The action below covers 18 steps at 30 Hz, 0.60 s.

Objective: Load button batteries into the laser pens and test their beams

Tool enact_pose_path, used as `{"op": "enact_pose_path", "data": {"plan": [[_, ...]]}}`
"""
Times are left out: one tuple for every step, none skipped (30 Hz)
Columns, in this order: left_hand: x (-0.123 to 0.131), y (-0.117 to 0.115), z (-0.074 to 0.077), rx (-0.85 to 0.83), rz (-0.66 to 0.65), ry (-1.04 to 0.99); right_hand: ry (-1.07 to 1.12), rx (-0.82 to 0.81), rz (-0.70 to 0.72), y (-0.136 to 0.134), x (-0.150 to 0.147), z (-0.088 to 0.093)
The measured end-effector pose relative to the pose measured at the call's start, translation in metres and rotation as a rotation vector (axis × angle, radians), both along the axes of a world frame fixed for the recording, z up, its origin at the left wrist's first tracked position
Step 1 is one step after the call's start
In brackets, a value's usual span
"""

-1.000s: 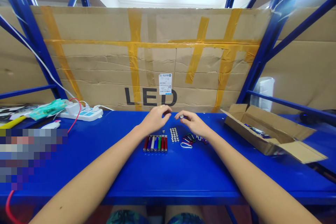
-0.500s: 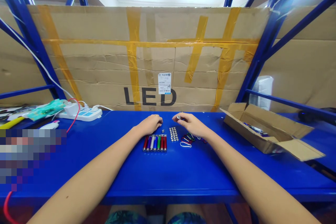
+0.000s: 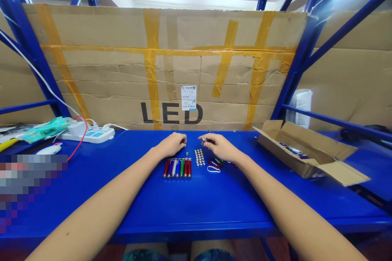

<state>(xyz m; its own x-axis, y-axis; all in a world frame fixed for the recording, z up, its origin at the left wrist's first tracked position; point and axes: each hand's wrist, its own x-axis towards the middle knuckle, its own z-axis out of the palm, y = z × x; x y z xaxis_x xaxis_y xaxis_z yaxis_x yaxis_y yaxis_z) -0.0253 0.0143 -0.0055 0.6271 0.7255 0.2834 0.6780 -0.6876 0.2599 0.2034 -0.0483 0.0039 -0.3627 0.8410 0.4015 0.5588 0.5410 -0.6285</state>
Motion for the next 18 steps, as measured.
{"op": "enact_pose_path", "data": {"plan": [[0.003,-0.005,0.004,0.012,-0.009,-0.047,-0.003,0.005,-0.001,-0.001,0.0,0.001],[0.006,-0.01,0.008,0.031,-0.026,-0.114,-0.007,0.01,0.002,-0.001,-0.001,0.002],[0.01,-0.016,0.011,0.056,-0.041,-0.188,-0.013,0.014,0.006,-0.002,-0.001,0.002],[0.015,-0.022,0.015,0.082,-0.061,-0.25,-0.023,0.015,0.01,-0.003,-0.002,0.003],[0.02,-0.028,0.018,0.112,-0.08,-0.308,-0.038,0.013,0.012,-0.003,-0.002,0.003],[0.025,-0.033,0.02,0.135,-0.11,-0.346,-0.054,0.011,0.012,-0.003,-0.003,0.003],[0.029,-0.038,0.021,0.158,-0.138,-0.373,-0.067,0.009,0.013,-0.003,-0.003,0.003],[0.033,-0.043,0.021,0.187,-0.157,-0.386,-0.074,0.008,0.02,-0.003,-0.003,0.003],[0.036,-0.046,0.021,0.214,-0.177,-0.388,-0.074,0.007,0.03,-0.003,-0.003,0.002],[0.038,-0.049,0.021,0.24,-0.197,-0.38,-0.067,0.005,0.045,-0.002,-0.003,0.001],[0.039,-0.051,0.02,0.264,-0.221,-0.365,-0.055,0.0,0.06,-0.002,-0.003,0.001],[0.04,-0.053,0.019,0.285,-0.246,-0.347,-0.042,-0.007,0.074,-0.002,-0.003,0.0],[0.04,-0.053,0.019,0.302,-0.27,-0.334,-0.032,-0.014,0.083,-0.002,-0.003,0.0],[0.039,-0.053,0.018,0.316,-0.288,-0.331,-0.026,-0.021,0.084,-0.002,-0.003,0.0],[0.038,-0.051,0.019,0.326,-0.294,-0.34,-0.025,-0.026,0.079,-0.002,-0.003,0.001],[0.037,-0.048,0.019,0.332,-0.279,-0.36,-0.025,-0.031,0.07,-0.002,-0.003,0.001],[0.034,-0.044,0.019,0.335,-0.244,-0.379,-0.022,-0.037,0.058,-0.002,-0.003,0.002],[0.03,-0.039,0.019,0.334,-0.194,-0.393,-0.017,-0.045,0.046,-0.002,-0.002,0.003]]}}
